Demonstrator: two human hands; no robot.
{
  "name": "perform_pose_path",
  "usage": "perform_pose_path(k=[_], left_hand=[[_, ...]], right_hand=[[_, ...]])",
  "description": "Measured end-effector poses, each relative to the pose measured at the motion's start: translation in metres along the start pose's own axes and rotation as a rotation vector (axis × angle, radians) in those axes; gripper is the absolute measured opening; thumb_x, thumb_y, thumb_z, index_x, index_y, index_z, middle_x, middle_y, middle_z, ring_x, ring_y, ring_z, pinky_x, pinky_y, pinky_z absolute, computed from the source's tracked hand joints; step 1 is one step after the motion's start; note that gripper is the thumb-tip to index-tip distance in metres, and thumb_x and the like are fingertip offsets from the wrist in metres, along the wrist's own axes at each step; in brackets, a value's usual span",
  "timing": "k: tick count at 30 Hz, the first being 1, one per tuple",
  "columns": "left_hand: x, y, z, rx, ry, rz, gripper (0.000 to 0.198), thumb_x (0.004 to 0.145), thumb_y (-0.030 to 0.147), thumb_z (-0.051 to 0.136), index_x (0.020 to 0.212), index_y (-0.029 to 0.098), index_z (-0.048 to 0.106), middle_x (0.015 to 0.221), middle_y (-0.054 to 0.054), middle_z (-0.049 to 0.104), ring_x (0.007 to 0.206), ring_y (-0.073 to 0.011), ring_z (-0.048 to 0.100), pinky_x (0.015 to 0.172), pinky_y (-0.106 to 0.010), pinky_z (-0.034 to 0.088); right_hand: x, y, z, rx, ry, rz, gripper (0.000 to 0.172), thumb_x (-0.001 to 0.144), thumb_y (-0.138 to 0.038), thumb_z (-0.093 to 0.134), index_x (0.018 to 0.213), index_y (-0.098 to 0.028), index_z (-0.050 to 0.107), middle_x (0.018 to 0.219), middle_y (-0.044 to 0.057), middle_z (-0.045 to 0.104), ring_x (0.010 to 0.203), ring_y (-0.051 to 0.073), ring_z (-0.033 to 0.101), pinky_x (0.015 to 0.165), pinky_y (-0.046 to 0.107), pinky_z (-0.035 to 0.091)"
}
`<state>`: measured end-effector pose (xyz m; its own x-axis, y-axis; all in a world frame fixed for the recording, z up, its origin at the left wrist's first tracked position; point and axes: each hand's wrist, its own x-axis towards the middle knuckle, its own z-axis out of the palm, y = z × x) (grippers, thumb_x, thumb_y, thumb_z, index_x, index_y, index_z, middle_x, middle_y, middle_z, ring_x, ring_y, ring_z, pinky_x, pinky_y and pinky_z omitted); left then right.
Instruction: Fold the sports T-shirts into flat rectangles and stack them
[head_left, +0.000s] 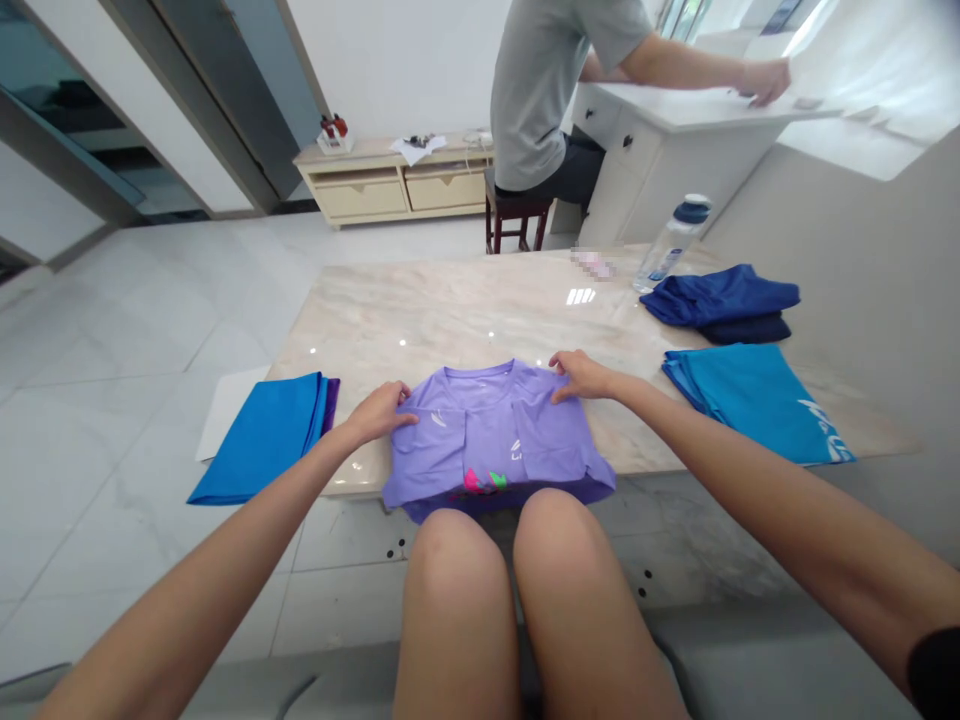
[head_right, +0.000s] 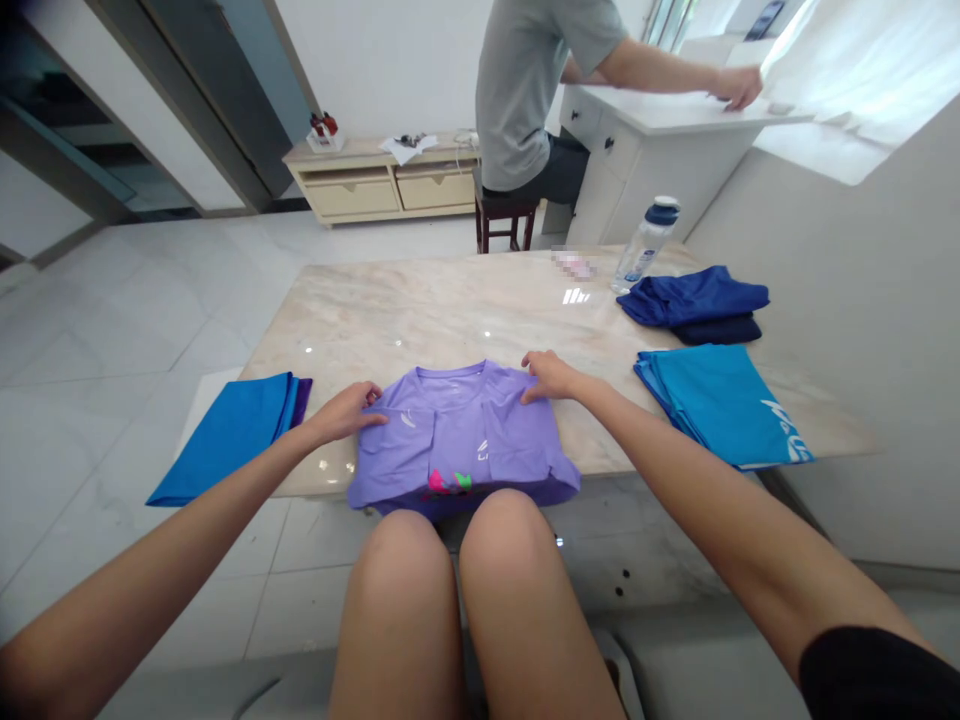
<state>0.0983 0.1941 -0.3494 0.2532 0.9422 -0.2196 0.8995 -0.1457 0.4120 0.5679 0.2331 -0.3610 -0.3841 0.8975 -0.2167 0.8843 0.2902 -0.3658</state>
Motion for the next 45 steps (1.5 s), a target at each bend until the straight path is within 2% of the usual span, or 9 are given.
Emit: perform_pose_path(k=[9, 15, 23, 27, 30, 33, 37, 41, 45], left_hand=[[0.021, 0.003, -0.009, -0.001, -0.231, 0.078, 0.027, 0.071, 0.047, 0.078, 0.079, 0.024, 0.068, 0.082, -0.003, 0.074, 0.085, -0.0264, 0.071, 0.078, -0.033, 0.05], [0.031, 0.019, -0.027, 0.236, -0.179, -0.014, 0.042, 0.075, 0.033, 0.078, 0.115, 0.02, 0.073, 0.107, -0.009, 0.082, 0.097, -0.0275, 0.076, 0.08, -0.03, 0.052], [0.075, 0.065, -0.132, 0.457, 0.262, -0.134, 0.028, 0.095, 0.026, 0.067, 0.119, 0.016, 0.078, 0.118, -0.012, 0.08, 0.118, -0.0307, 0.072, 0.098, -0.036, 0.055], [0.081, 0.091, -0.193, 0.451, 0.555, 0.007, 0.039, 0.106, 0.028, 0.055, 0.119, -0.004, 0.071, 0.123, -0.014, 0.071, 0.136, -0.0346, 0.059, 0.111, -0.048, 0.044], [0.073, 0.098, -0.213, 0.473, 0.701, 0.158, 0.05, 0.11, 0.033, 0.043, 0.112, -0.012, 0.065, 0.123, -0.013, 0.063, 0.14, -0.0375, 0.052, 0.11, -0.053, 0.038], [0.051, 0.09, -0.201, 0.463, 0.709, 0.242, 0.037, 0.108, 0.029, 0.049, 0.11, -0.003, 0.066, 0.119, -0.011, 0.063, 0.132, -0.0308, 0.058, 0.11, -0.049, 0.041], [0.006, 0.059, -0.146, 0.43, 0.562, 0.261, 0.007, 0.094, 0.019, 0.064, 0.099, 0.016, 0.069, 0.102, -0.005, 0.071, 0.111, -0.025, 0.066, 0.105, -0.041, 0.048], [-0.038, 0.028, -0.095, 0.389, 0.353, 0.301, 0.022, 0.086, 0.016, 0.064, 0.104, 0.024, 0.074, 0.095, -0.006, 0.074, 0.101, -0.028, 0.069, 0.096, -0.042, 0.052], [-0.061, 0.02, -0.081, 0.359, 0.254, 0.336, 0.023, 0.087, 0.016, 0.06, 0.102, 0.025, 0.076, 0.094, -0.007, 0.075, 0.099, -0.0282, 0.069, 0.094, -0.043, 0.052]], right_hand=[[0.011, -0.007, -0.012, 0.048, -0.161, -0.014, 0.032, 0.072, -0.041, 0.09, 0.078, -0.023, 0.065, 0.08, -0.001, 0.07, 0.077, 0.019, 0.063, 0.069, 0.028, 0.043], [0.022, -0.021, -0.034, -0.05, 0.034, -0.008, 0.014, 0.082, -0.026, 0.08, 0.092, -0.02, 0.074, 0.097, 0.005, 0.078, 0.093, 0.023, 0.068, 0.078, 0.029, 0.045], [0.067, -0.043, -0.101, -0.063, 0.77, -0.003, 0.013, 0.1, -0.017, 0.058, 0.104, -0.022, 0.07, 0.114, 0.011, 0.072, 0.113, 0.029, 0.061, 0.098, 0.042, 0.05], [0.081, -0.058, -0.159, -0.047, 0.951, 0.016, 0.012, 0.106, -0.017, 0.055, 0.101, -0.022, 0.064, 0.117, 0.013, 0.068, 0.118, 0.028, 0.054, 0.105, 0.045, 0.044], [0.074, -0.066, -0.185, -0.043, 1.037, 0.018, 0.011, 0.104, -0.013, 0.059, 0.105, -0.023, 0.062, 0.122, 0.013, 0.068, 0.117, 0.026, 0.052, 0.108, 0.045, 0.042], [0.051, -0.066, -0.177, 0.005, 1.062, -0.07, 0.013, 0.103, -0.016, 0.062, 0.115, -0.021, 0.062, 0.122, 0.014, 0.068, 0.116, 0.026, 0.055, 0.108, 0.045, 0.043], [-0.001, -0.054, -0.12, 0.023, 0.904, -0.181, 0.016, 0.098, -0.018, 0.061, 0.113, -0.022, 0.068, 0.114, 0.011, 0.071, 0.111, 0.029, 0.062, 0.102, 0.047, 0.049], [-0.056, -0.043, -0.059, -0.009, 0.587, -0.26, 0.021, 0.092, -0.014, 0.06, 0.102, -0.026, 0.073, 0.106, 0.01, 0.072, 0.107, 0.031, 0.066, 0.098, 0.046, 0.052], [-0.09, -0.045, -0.035, -0.028, 0.427, -0.301, 0.026, 0.089, -0.012, 0.059, 0.103, -0.027, 0.076, 0.107, 0.01, 0.074, 0.109, 0.032, 0.067, 0.1, 0.046, 0.052]])
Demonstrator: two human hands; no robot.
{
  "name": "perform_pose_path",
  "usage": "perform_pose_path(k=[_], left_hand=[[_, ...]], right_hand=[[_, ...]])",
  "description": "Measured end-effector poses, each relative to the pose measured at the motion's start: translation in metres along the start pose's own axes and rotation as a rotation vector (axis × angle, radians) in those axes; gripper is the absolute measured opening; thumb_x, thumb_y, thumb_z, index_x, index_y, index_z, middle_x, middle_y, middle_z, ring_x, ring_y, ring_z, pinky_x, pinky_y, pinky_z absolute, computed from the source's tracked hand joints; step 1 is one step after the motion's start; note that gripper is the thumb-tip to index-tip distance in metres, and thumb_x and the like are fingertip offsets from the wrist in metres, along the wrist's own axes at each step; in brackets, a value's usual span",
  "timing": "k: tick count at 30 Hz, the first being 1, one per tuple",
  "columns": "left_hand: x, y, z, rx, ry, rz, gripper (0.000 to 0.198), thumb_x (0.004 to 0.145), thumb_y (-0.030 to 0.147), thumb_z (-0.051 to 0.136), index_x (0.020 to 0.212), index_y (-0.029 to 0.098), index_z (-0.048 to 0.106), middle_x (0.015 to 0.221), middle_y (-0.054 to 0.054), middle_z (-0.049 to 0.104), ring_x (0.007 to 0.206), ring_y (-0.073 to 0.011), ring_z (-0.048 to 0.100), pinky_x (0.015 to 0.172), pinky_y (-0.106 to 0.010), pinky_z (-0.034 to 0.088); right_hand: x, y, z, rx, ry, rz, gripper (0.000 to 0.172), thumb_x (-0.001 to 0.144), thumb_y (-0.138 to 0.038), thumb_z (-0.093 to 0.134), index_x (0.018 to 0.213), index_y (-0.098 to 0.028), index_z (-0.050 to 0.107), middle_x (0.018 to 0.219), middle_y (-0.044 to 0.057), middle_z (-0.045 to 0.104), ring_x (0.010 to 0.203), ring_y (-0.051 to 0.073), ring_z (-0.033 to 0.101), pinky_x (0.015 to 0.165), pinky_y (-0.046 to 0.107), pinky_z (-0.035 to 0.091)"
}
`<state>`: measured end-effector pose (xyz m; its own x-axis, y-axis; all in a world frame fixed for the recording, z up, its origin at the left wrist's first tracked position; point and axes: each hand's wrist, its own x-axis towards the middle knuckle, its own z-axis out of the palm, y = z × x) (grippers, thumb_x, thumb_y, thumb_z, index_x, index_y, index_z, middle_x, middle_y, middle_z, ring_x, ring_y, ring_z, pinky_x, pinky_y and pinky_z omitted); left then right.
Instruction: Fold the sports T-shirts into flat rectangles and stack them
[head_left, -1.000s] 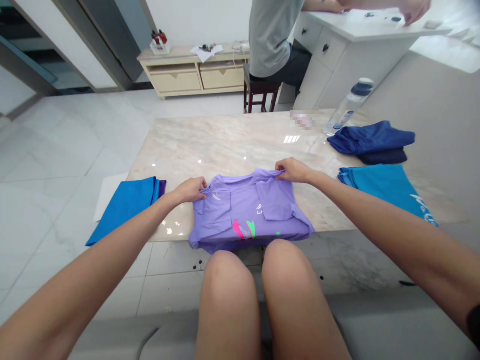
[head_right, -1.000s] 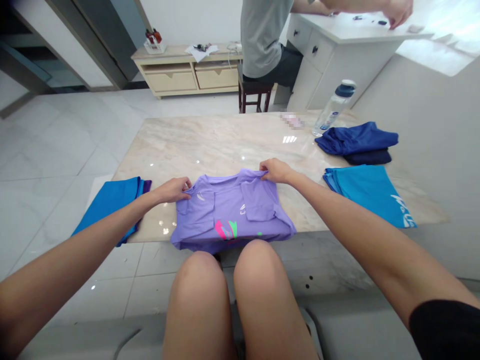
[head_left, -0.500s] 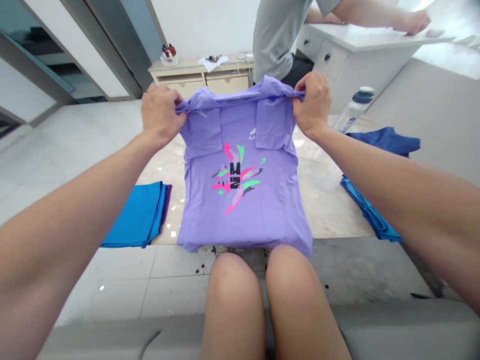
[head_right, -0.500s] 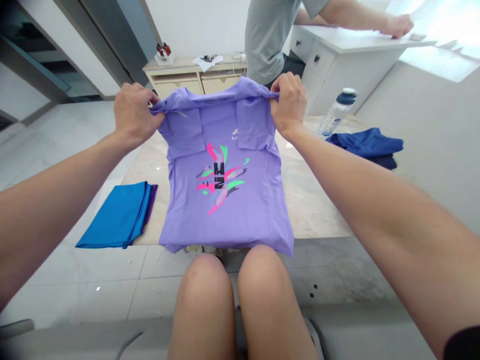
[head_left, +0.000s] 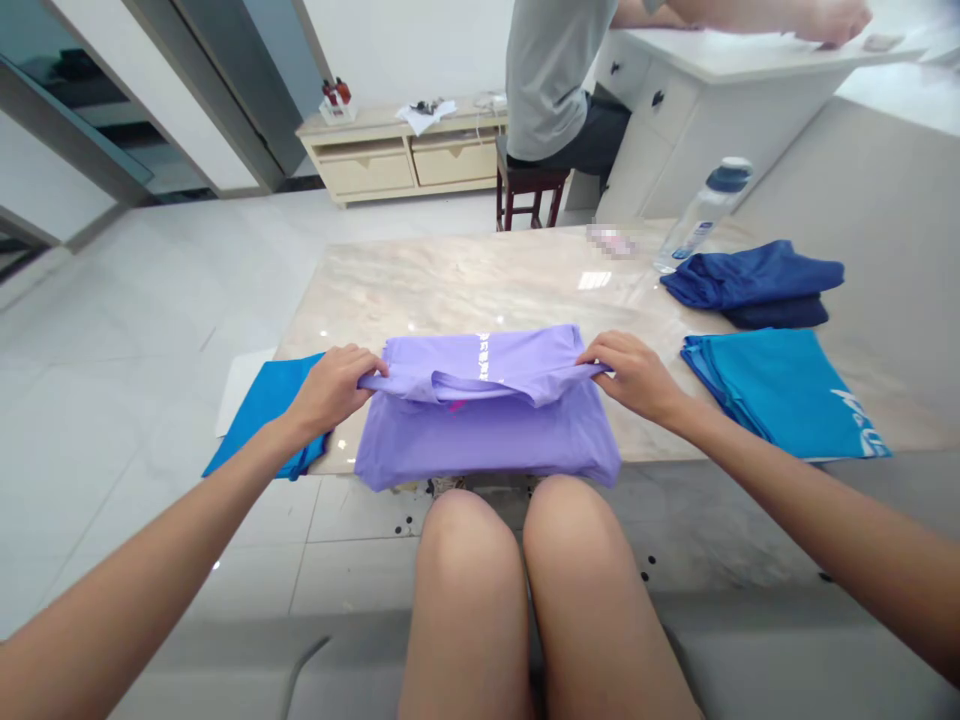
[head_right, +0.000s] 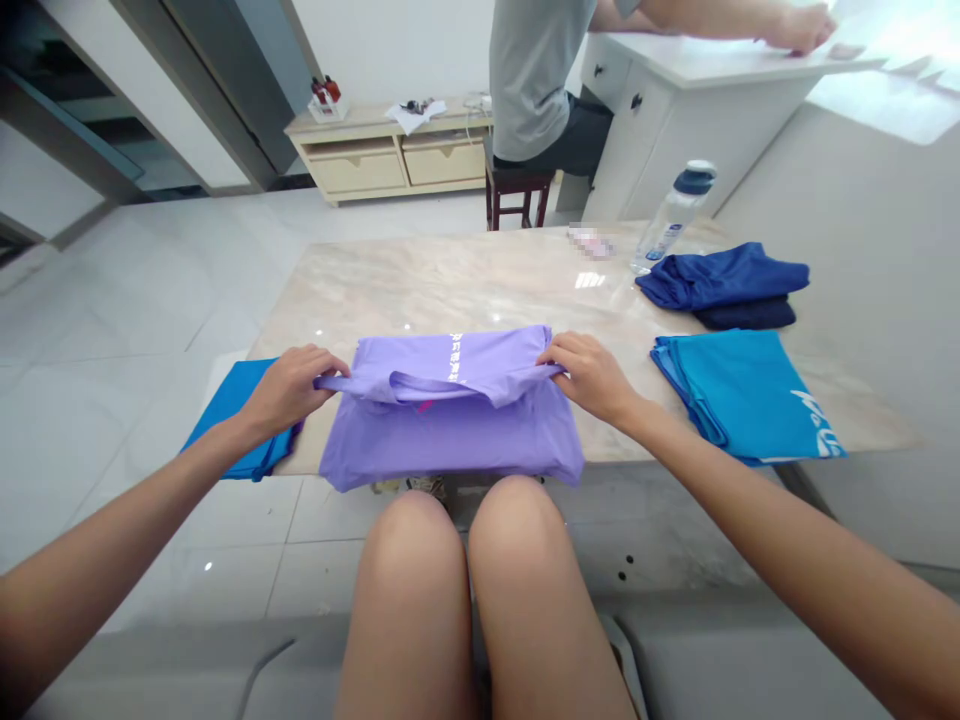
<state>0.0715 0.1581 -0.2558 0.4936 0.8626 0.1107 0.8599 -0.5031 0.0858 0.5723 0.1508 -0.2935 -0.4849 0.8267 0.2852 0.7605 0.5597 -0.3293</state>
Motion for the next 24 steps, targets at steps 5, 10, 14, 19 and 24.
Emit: perform_pose_path(k=[5, 10, 14, 19, 24], left_hand=[[-0.009, 0.013, -0.014, 0.01, 0.055, 0.04, 0.025, 0.089, 0.013, 0.058, 0.103, 0.025, 0.074, 0.092, -0.007, 0.073, 0.1, -0.0281, 0.069, 0.093, -0.042, 0.051], [-0.056, 0.031, 0.007, 0.021, 0.039, 0.125, 0.027, 0.087, 0.005, 0.056, 0.098, 0.025, 0.071, 0.098, -0.008, 0.075, 0.1, -0.0285, 0.067, 0.091, -0.042, 0.05], [-0.109, 0.034, 0.035, -0.045, -0.192, 0.272, 0.012, 0.098, 0.021, 0.063, 0.103, 0.027, 0.072, 0.111, -0.008, 0.076, 0.107, -0.0275, 0.069, 0.095, -0.042, 0.051], [-0.113, 0.042, 0.051, -0.091, -0.165, 0.107, 0.034, 0.112, 0.034, 0.042, 0.117, 0.025, 0.075, 0.129, -0.011, 0.076, 0.121, -0.0284, 0.071, 0.105, -0.046, 0.053], [-0.05, 0.071, 0.088, -0.05, -0.056, -0.186, 0.053, 0.112, 0.039, 0.037, 0.154, 0.018, 0.063, 0.168, -0.016, 0.055, 0.155, -0.032, 0.051, 0.132, -0.054, 0.037]], right_hand=[[-0.015, -0.019, -0.011, -0.004, 0.015, -0.05, 0.029, 0.089, -0.01, 0.057, 0.104, -0.026, 0.076, 0.108, 0.011, 0.075, 0.108, 0.032, 0.067, 0.098, 0.046, 0.052], [-0.056, -0.032, 0.003, -0.045, -0.067, -0.255, 0.026, 0.094, -0.01, 0.056, 0.106, -0.022, 0.074, 0.104, 0.012, 0.074, 0.099, 0.029, 0.065, 0.089, 0.042, 0.051], [-0.097, -0.027, 0.02, 0.009, -0.31, -0.377, 0.012, 0.103, -0.03, 0.064, 0.105, -0.023, 0.074, 0.1, 0.009, 0.073, 0.092, 0.026, 0.067, 0.086, 0.039, 0.052], [-0.088, -0.025, 0.031, -0.07, -0.131, -0.01, 0.031, 0.112, -0.033, 0.048, 0.118, -0.02, 0.076, 0.118, 0.015, 0.076, 0.112, 0.031, 0.07, 0.1, 0.045, 0.054], [-0.037, -0.06, 0.08, -0.236, -0.054, 0.236, 0.053, 0.112, -0.036, 0.042, 0.153, -0.01, 0.063, 0.162, 0.022, 0.058, 0.151, 0.038, 0.052, 0.127, 0.055, 0.039]])
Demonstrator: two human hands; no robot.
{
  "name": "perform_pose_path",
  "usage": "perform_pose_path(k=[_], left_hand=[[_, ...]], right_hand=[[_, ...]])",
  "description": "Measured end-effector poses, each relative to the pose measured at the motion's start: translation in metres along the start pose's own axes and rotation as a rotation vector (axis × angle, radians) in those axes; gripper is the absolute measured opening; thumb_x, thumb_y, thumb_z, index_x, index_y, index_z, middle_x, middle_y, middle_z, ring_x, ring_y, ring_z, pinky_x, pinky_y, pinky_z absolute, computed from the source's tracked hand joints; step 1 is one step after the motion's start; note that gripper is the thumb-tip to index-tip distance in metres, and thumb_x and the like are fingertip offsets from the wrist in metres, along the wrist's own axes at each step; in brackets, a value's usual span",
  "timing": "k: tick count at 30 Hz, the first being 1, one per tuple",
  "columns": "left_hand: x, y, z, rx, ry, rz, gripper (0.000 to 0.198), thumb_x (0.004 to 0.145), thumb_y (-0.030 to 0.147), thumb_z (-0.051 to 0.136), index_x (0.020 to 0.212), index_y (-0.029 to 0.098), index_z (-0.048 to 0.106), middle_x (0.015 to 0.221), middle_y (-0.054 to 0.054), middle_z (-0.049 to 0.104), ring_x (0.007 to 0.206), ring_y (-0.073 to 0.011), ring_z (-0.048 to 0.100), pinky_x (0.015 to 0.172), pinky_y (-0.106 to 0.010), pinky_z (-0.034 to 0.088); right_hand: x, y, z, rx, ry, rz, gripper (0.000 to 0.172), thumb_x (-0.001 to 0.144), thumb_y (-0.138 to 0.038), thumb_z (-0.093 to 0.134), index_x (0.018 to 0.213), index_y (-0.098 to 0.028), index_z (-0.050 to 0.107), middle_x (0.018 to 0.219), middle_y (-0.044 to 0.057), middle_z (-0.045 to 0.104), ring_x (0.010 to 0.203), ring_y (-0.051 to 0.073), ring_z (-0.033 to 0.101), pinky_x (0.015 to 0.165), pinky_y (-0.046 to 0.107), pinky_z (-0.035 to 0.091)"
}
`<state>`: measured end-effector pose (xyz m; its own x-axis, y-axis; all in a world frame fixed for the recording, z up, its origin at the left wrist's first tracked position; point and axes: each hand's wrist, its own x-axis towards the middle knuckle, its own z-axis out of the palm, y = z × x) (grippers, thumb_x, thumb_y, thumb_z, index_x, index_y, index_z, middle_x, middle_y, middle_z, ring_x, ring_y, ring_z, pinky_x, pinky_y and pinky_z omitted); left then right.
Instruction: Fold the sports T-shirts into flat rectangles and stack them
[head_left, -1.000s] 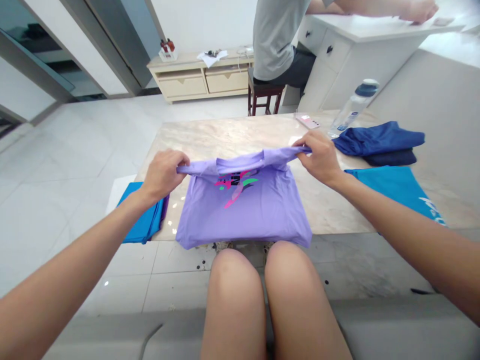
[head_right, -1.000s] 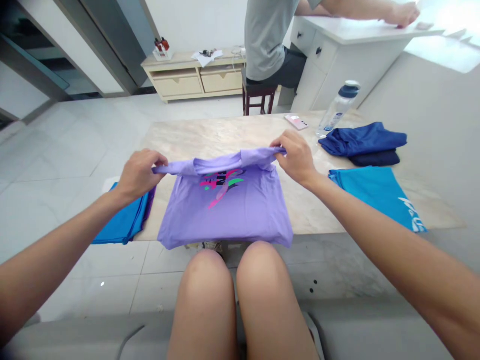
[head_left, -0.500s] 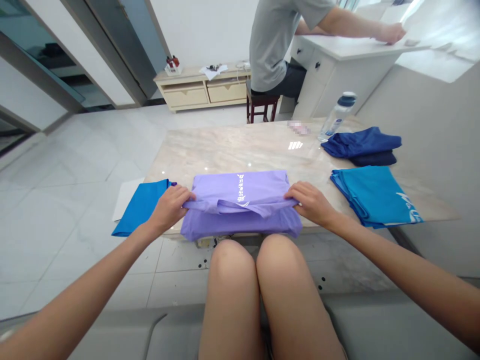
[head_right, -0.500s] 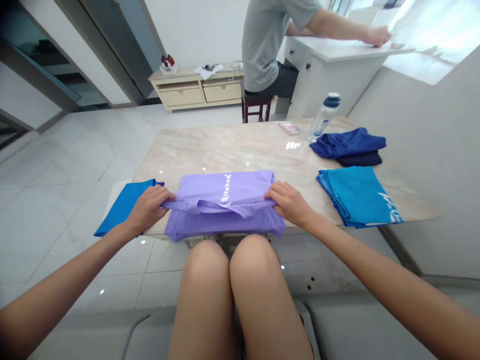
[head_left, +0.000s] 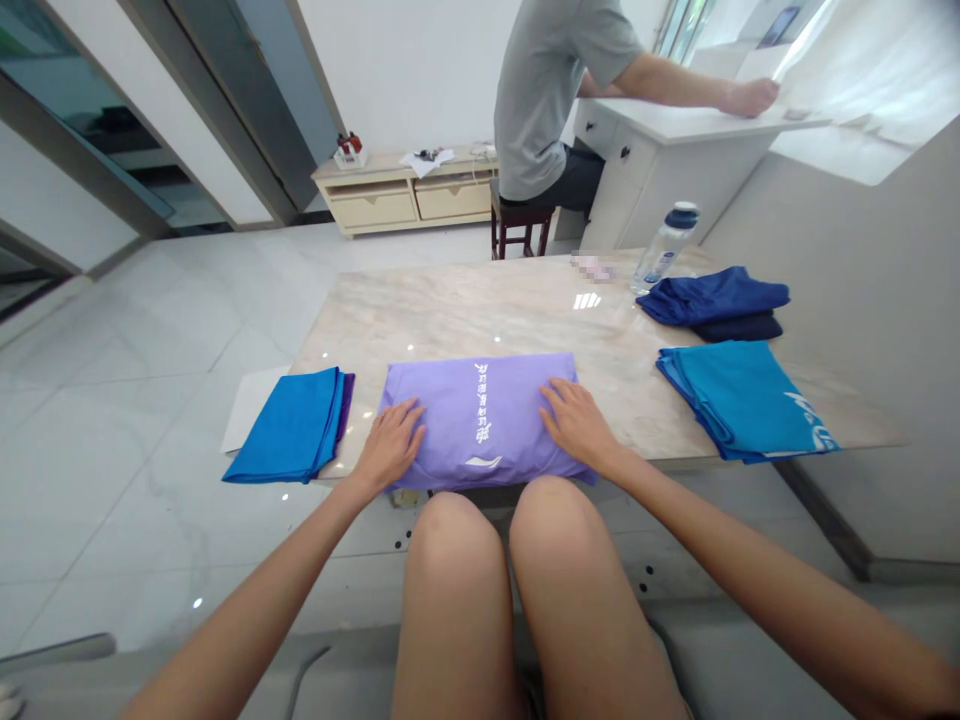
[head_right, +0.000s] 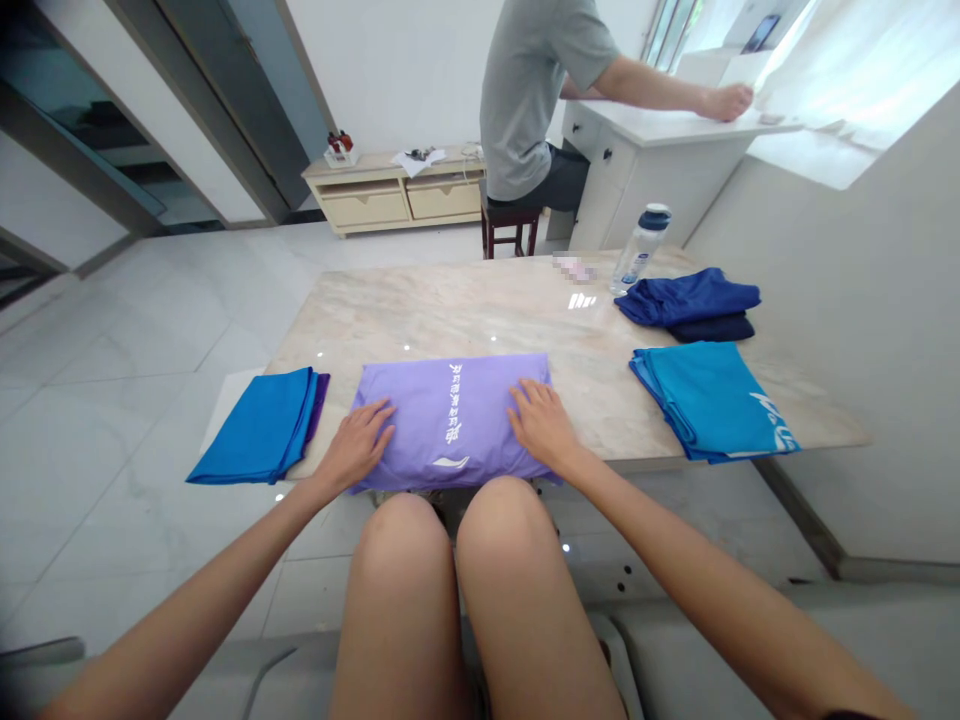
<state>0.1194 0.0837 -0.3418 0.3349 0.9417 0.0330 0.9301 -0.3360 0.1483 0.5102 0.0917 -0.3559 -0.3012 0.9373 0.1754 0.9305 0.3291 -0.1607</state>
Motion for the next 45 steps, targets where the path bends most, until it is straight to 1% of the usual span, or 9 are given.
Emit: perform_pose_path(k=[7, 22, 25, 28, 31, 33, 36, 39, 45], left_hand=[[0.039, 0.019, 0.043, 0.021, 0.009, -0.192, 0.066, 0.114, 0.043, 0.028, 0.175, 0.018, 0.037, 0.183, -0.011, 0.029, 0.171, -0.0321, 0.024, 0.139, -0.067, 0.011], [0.134, -0.013, 0.044, -0.004, 0.042, -0.201, 0.067, 0.114, 0.047, 0.028, 0.175, 0.021, 0.036, 0.183, -0.01, 0.029, 0.171, -0.0298, 0.023, 0.14, -0.061, 0.011], [0.129, -0.014, 0.042, 0.014, -0.018, -0.165, 0.068, 0.114, 0.045, 0.028, 0.176, 0.019, 0.034, 0.184, -0.01, 0.026, 0.172, -0.0298, 0.02, 0.14, -0.061, 0.008], [0.104, -0.017, 0.033, 0.05, -0.114, -0.119, 0.068, 0.114, 0.042, 0.027, 0.178, 0.02, 0.029, 0.185, -0.009, 0.022, 0.173, -0.0298, 0.017, 0.14, -0.062, 0.005], [0.067, -0.022, 0.011, 0.105, -0.201, -0.1, 0.069, 0.114, 0.043, 0.031, 0.178, 0.019, 0.028, 0.185, -0.009, 0.022, 0.173, -0.0305, 0.017, 0.139, -0.061, 0.009], [0.047, -0.021, -0.013, 0.113, -0.294, -0.149, 0.068, 0.111, 0.041, 0.041, 0.175, 0.019, 0.037, 0.183, -0.012, 0.026, 0.171, -0.0333, 0.024, 0.137, -0.061, 0.019], [0.036, -0.002, -0.056, 0.056, -0.415, -0.185, 0.054, 0.101, 0.032, 0.061, 0.154, 0.02, 0.067, 0.169, -0.016, 0.053, 0.158, -0.0353, 0.05, 0.128, -0.05, 0.04], [0.043, 0.042, -0.085, 0.024, -0.396, -0.144, 0.03, 0.096, 0.025, 0.066, 0.119, 0.022, 0.085, 0.132, -0.014, 0.081, 0.128, -0.0318, 0.074, 0.11, -0.037, 0.053], [0.071, 0.157, -0.059, -0.083, -0.25, -0.048, 0.029, 0.101, 0.026, 0.06, 0.115, 0.025, 0.086, 0.119, -0.008, 0.085, 0.116, -0.0252, 0.077, 0.096, -0.03, 0.054]], right_hand=[[0.004, -0.024, 0.059, -0.025, -0.011, 0.145, 0.075, 0.114, -0.05, 0.036, 0.17, -0.001, 0.039, 0.179, 0.025, 0.031, 0.168, 0.041, 0.027, 0.136, 0.059, 0.023], [0.102, 0.025, 0.073, 0.012, -0.007, 0.162, 0.076, 0.114, -0.051, 0.036, 0.177, -0.01, 0.03, 0.183, 0.017, 0.026, 0.171, 0.036, 0.02, 0.139, 0.058, 0.016], [0.096, 0.023, 0.067, 0.03, -0.037, 0.143, 0.076, 0.114, -0.049, 0.037, 0.178, -0.011, 0.025, 0.185, 0.017, 0.018, 0.172, 0.038, 0.014, 0.138, 0.06, 0.014], [0.073, 0.023, 0.049, 0.101, -0.174, -0.114, 0.076, 0.113, -0.05, 0.042, 0.179, -0.017, 0.026, 0.186, 0.014, 0.016, 0.173, 0.038, 0.012, 0.138, 0.061, 0.015], [0.046, 0.029, 0.019, 0.182, -0.425, -0.387, 0.073, 0.106, -0.047, 0.06, 0.173, -0.023, 0.044, 0.183, 0.011, 0.029, 0.169, 0.035, 0.029, 0.136, 0.054, 0.027], [0.037, 0.032, -0.008, 0.206, -0.563, -0.404, 0.061, 0.101, -0.039, 0.067, 0.16, -0.022, 0.063, 0.172, 0.013, 0.05, 0.156, 0.032, 0.052, 0.129, 0.042, 0.042], [0.048, 0.033, -0.054, 0.213, -0.616, -0.211, 0.035, 0.101, -0.03, 0.066, 0.131, -0.022, 0.083, 0.134, 0.011, 0.08, 0.123, 0.026, 0.076, 0.107, 0.03, 0.055], [0.069, 0.03, -0.086, 0.225, -0.428, 0.062, 0.027, 0.102, -0.028, 0.066, 0.119, -0.02, 0.085, 0.122, 0.011, 0.084, 0.116, 0.027, 0.078, 0.1, 0.028, 0.055], [0.048, 0.041, -0.075, 0.241, -0.105, 0.391, 0.045, 0.112, -0.022, 0.037, 0.138, -0.015, 0.073, 0.133, 0.016, 0.079, 0.125, 0.025, 0.073, 0.099, 0.028, 0.052]])
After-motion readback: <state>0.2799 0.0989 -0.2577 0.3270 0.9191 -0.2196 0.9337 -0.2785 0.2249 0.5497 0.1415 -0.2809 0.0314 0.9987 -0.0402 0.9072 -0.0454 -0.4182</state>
